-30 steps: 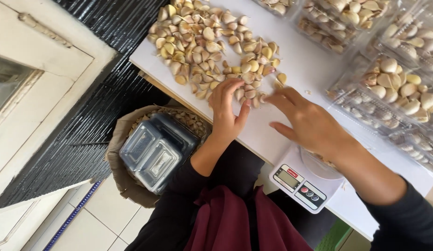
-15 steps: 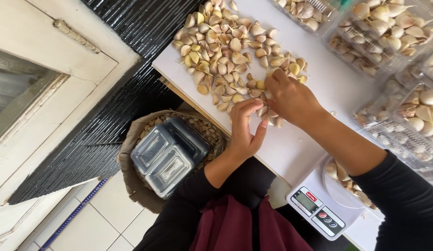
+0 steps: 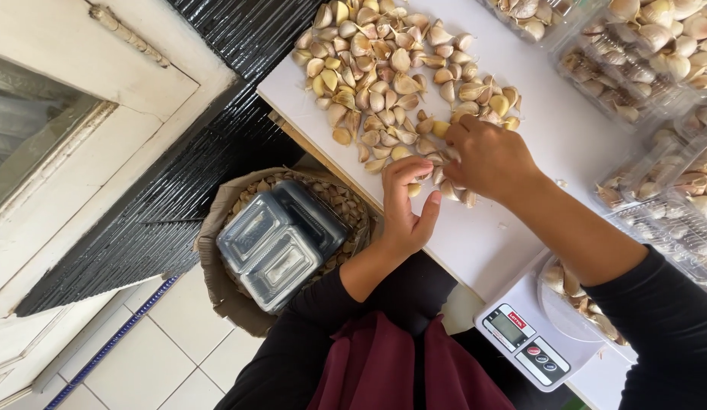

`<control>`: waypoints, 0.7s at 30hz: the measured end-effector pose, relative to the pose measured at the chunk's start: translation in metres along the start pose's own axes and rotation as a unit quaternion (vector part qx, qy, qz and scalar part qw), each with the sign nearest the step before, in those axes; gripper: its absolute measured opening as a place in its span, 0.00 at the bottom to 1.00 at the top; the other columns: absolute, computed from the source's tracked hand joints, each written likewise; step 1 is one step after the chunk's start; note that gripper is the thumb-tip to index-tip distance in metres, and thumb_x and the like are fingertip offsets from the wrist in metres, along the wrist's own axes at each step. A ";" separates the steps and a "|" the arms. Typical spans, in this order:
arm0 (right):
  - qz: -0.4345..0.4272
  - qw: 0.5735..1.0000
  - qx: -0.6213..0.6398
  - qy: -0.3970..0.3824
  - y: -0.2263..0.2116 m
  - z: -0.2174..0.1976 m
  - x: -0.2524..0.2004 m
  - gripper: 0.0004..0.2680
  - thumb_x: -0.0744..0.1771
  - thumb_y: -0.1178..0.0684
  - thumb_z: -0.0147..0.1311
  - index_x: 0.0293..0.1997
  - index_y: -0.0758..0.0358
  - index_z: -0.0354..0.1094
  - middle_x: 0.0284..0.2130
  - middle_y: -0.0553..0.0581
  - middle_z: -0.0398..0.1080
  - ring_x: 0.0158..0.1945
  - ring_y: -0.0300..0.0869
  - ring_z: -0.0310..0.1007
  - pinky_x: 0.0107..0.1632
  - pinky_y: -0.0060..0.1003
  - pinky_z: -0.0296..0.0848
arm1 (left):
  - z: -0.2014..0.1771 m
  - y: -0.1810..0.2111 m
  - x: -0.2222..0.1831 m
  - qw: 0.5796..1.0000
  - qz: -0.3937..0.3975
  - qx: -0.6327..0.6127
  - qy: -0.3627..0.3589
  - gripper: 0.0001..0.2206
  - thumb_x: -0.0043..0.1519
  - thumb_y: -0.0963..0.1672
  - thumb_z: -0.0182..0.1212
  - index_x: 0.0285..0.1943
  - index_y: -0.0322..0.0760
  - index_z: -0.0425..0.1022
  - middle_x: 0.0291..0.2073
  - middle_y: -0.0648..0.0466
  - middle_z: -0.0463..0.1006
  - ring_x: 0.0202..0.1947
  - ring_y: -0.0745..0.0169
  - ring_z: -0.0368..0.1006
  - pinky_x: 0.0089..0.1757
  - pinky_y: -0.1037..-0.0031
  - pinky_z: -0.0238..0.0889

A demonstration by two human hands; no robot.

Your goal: A person is weighing garlic cloves by picking them from a pile and placing them on a digital scale.

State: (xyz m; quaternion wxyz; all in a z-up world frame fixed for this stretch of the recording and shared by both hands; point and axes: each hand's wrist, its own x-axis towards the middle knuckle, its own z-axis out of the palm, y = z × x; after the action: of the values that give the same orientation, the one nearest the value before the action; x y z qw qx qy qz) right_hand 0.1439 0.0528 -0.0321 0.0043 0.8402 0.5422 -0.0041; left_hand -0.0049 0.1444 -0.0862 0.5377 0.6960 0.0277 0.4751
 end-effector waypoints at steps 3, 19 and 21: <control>0.018 0.996 0.087 0.018 0.000 -0.015 0.011 0.10 0.65 0.50 0.55 0.47 0.62 0.72 0.35 0.58 0.70 0.35 0.54 0.79 0.34 0.49 0.82 | -0.002 -0.001 -0.001 1.000 0.000 -0.019 0.025 0.12 0.66 0.41 0.55 0.57 0.36 0.66 0.53 0.52 0.67 0.58 0.53 0.63 0.58 0.65 0.57; 0.015 0.994 0.092 -0.058 -0.044 -0.027 0.027 0.24 0.64 0.55 0.59 0.69 0.57 0.59 0.57 0.63 0.55 0.50 0.62 0.74 0.45 0.58 0.83 | 0.000 -0.010 -0.005 0.992 0.001 -0.113 0.062 0.10 0.68 0.41 0.48 0.57 0.34 0.60 0.51 0.51 0.61 0.57 0.58 0.58 0.56 0.69 0.51; 0.003 0.997 0.052 -0.065 -0.046 -0.032 0.030 0.24 0.65 0.55 0.61 0.70 0.49 0.59 0.58 0.60 0.55 0.52 0.59 0.74 0.46 0.56 0.83 | 0.000 -0.012 -0.006 0.992 0.004 -0.112 0.063 0.11 0.69 0.43 0.48 0.57 0.34 0.60 0.51 0.51 0.61 0.57 0.58 0.58 0.56 0.69 0.51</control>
State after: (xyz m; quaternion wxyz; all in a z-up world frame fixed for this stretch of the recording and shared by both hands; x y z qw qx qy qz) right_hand 0.1140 0.0996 -0.0003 -0.0046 0.8390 0.5371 -0.0869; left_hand -0.0028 0.1462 -0.0994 0.6074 0.5999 0.0052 0.5207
